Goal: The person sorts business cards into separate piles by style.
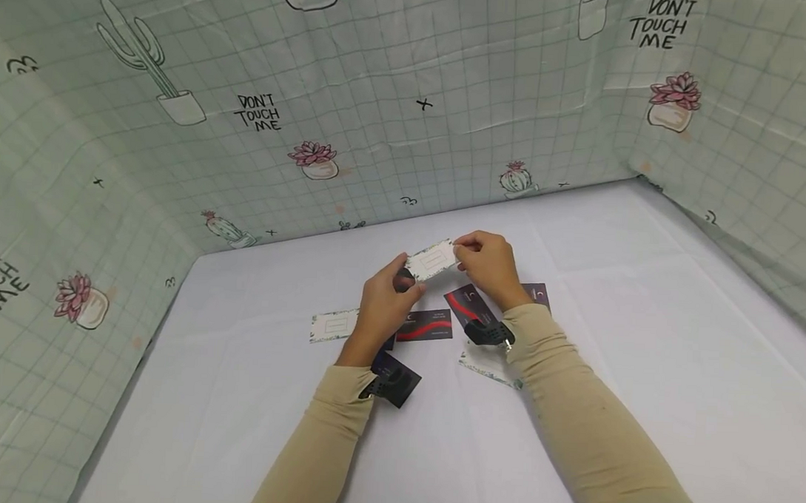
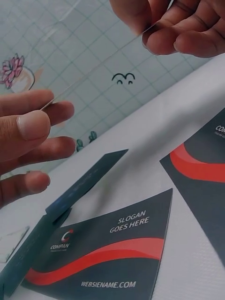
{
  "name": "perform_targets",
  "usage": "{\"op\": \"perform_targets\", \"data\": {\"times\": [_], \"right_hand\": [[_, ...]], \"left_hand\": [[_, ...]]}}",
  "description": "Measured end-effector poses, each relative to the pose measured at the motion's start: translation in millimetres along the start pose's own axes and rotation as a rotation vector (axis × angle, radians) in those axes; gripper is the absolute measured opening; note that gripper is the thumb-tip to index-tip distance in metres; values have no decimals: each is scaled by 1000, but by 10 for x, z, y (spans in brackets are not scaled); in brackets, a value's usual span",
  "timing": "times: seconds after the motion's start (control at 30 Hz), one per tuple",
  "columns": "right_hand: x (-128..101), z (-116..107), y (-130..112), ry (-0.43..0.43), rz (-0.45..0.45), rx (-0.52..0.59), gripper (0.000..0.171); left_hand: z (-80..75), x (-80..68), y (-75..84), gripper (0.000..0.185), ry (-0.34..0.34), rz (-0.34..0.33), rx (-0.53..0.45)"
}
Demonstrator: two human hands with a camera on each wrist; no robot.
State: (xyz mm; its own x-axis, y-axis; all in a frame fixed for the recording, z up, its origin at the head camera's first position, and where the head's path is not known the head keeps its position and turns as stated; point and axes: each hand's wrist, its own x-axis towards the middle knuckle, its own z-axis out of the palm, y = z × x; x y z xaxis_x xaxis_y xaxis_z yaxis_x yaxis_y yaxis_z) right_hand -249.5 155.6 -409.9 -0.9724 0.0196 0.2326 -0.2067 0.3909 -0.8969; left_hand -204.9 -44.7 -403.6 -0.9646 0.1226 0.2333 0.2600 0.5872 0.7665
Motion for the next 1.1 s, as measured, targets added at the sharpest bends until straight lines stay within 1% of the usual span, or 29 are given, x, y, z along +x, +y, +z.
{"op": "perform_targets", "data": {"times": [0.13,0.3,0.43,0.53,0.7,0.87,1.0,1.1], "right_hand": [[4,21,-7,-12,-9,-14,22],[-11,41,-37,-27,-10,-7,22],[-22,81,-83,-38,-4,1,22],[-38,133,-112,-56,-5,-2,22],[-59,220,-164,-95,-25,-12,22],[-87,280,-200,-117,-40,-20,22],[-121,323,-223,-147,-50,-32,24],[-135,362,-244,-167,-57,-36,25]], "left_hand": [[-13,-17,-40,66,26,22,-7],[-41,-38,-57,63,40,23,-33],[-106,-59,-89,62,36,28,-58],[-191,-85,-127,62,30,32,-71],[-324,-129,-196,62,23,-1,-85],[-363,-160,-256,61,36,-19,-113],[-390,-210,-300,61,37,-64,-108],[-432,-240,-334,61,40,-77,-122]]}}
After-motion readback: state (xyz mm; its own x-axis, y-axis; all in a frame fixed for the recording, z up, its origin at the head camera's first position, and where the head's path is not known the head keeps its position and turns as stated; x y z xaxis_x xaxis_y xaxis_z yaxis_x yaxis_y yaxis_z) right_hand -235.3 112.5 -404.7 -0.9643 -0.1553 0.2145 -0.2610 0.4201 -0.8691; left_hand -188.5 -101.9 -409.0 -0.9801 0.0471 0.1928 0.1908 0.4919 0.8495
